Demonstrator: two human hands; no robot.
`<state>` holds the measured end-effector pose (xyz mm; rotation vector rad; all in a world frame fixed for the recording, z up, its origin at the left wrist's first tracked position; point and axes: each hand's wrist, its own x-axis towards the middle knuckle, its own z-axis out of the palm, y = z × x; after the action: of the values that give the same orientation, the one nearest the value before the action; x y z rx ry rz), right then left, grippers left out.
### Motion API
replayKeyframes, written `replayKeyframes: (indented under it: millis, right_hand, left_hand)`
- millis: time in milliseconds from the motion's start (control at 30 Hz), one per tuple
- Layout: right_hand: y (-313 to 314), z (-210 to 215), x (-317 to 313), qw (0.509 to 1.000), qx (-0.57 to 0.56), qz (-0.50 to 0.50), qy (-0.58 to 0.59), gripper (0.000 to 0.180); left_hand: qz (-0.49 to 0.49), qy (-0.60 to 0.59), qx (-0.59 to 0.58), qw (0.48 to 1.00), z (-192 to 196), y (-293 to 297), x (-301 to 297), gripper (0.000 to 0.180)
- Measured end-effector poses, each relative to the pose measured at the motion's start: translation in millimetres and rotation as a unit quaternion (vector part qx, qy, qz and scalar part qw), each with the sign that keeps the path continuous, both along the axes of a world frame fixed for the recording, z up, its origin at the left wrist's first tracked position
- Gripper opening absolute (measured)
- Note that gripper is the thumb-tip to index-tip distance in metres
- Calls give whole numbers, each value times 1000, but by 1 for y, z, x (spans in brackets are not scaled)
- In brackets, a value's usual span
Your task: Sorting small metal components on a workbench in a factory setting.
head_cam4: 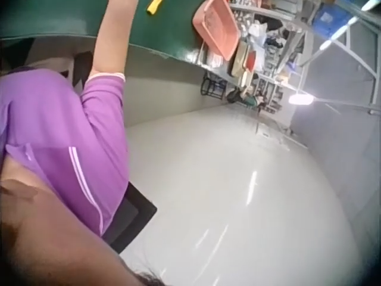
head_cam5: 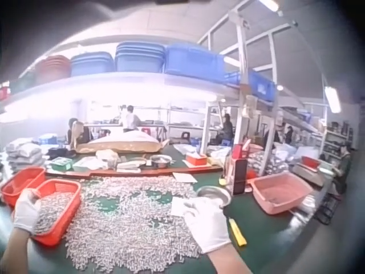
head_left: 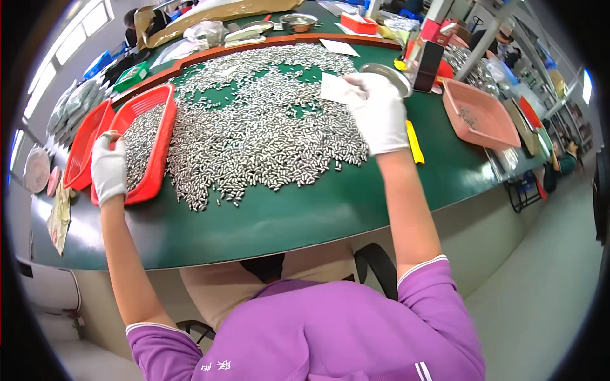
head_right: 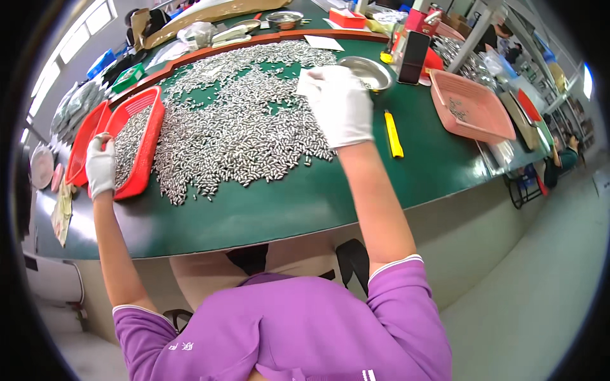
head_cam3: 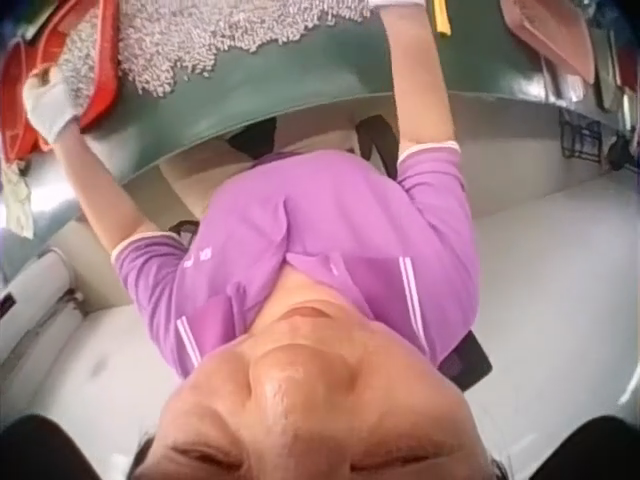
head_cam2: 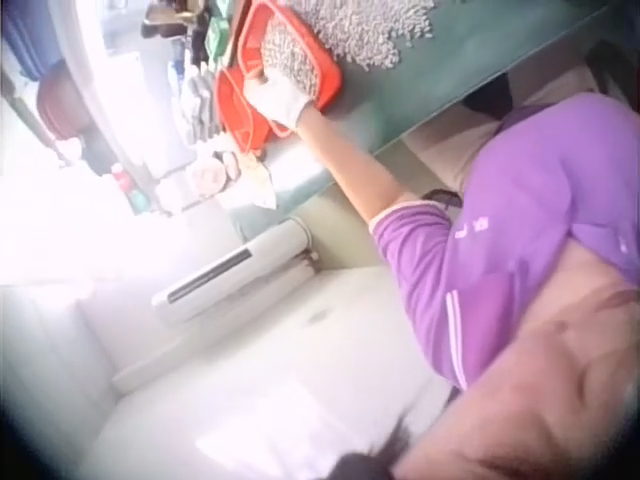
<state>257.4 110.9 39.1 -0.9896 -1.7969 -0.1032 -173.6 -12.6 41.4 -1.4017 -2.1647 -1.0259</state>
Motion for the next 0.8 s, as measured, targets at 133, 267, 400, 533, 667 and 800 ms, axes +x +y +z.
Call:
replayKeyframes:
  millis: [133,267,400,533,667,800]
  right_hand:
    - [-18,2,75,945,-180,-240,-132,37]
    - [-29,-32,120,881,-288,-332,-177,39]
    - [-28,-51,143,896,-288,-317,-122,26]
    - [-45,-56,153,924,-294,-245,22,26]
    - [-142,-19,76,849,-462,83,244,30]
    - [-197,-35,37,837,-511,182,68,53]
  left_hand:
    - [-208,-56,164,963,-3,-26,86,15]
    - [-298,75,93,947,-11,-52,177,21]
    - [-386,19,33,922,-42,-58,204,20]
    - [-372,-14,-34,928,-57,-65,214,20]
    - [-350,-40,-93,931,-57,-68,213,17]
    - [-353,-51,-84,931,-54,-72,213,16]
